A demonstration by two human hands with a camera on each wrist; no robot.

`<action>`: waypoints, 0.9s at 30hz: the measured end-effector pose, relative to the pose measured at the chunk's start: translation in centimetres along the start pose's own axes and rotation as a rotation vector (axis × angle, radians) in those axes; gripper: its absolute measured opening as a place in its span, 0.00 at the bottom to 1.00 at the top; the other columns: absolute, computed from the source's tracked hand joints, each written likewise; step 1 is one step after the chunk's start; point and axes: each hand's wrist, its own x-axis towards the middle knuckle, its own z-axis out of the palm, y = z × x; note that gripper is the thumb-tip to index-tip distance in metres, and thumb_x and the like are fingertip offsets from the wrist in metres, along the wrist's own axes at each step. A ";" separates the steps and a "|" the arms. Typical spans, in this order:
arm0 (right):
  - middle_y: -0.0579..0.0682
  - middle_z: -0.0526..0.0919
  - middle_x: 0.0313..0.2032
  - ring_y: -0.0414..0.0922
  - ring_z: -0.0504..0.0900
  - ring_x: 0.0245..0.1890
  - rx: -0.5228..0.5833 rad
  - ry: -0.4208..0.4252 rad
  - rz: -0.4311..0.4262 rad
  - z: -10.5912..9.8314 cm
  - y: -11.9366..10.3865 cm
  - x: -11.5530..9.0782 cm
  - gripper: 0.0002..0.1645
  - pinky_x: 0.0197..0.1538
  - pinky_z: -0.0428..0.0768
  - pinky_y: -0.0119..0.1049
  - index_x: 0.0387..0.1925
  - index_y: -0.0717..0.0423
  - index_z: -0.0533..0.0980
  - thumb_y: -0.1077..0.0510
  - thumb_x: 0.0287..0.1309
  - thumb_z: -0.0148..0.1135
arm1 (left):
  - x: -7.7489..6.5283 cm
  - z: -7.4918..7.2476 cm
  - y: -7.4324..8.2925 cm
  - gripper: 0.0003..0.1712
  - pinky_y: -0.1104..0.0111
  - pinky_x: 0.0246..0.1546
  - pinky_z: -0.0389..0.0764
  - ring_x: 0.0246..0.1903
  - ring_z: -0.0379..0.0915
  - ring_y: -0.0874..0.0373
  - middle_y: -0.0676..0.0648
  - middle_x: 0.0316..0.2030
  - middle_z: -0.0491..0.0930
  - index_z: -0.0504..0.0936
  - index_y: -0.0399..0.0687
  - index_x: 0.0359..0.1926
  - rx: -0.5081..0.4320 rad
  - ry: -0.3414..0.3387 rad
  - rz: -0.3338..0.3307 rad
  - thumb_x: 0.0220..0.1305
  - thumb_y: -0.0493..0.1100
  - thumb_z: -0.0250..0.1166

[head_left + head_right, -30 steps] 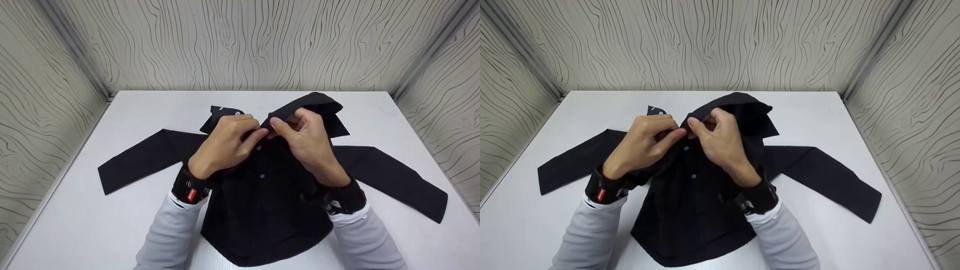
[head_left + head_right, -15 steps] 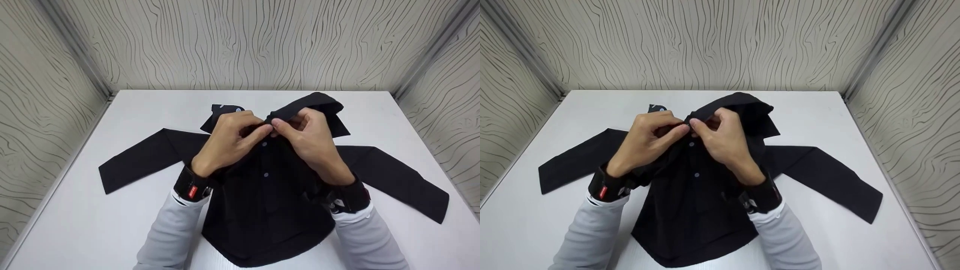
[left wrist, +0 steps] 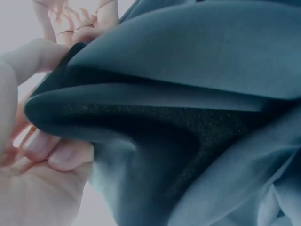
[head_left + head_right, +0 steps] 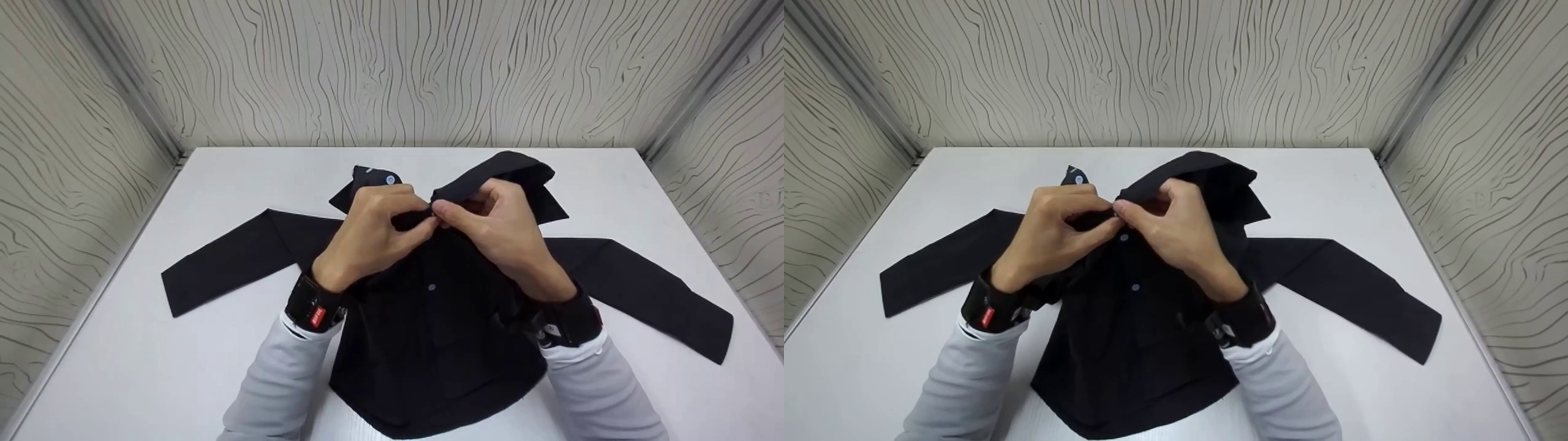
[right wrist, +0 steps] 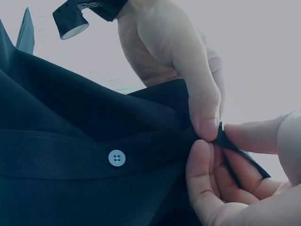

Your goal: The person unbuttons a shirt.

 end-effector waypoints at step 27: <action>0.45 0.89 0.33 0.36 0.87 0.32 -0.088 0.163 -0.155 2.1 0.7 -0.4 0.05 0.38 0.88 0.29 0.45 0.72 0.82 0.70 0.72 0.68 | -0.1 1.3 -0.5 0.05 0.62 0.31 0.85 0.24 0.84 0.57 0.47 0.26 0.91 0.96 0.43 0.33 -0.063 0.106 -0.011 0.65 0.40 0.83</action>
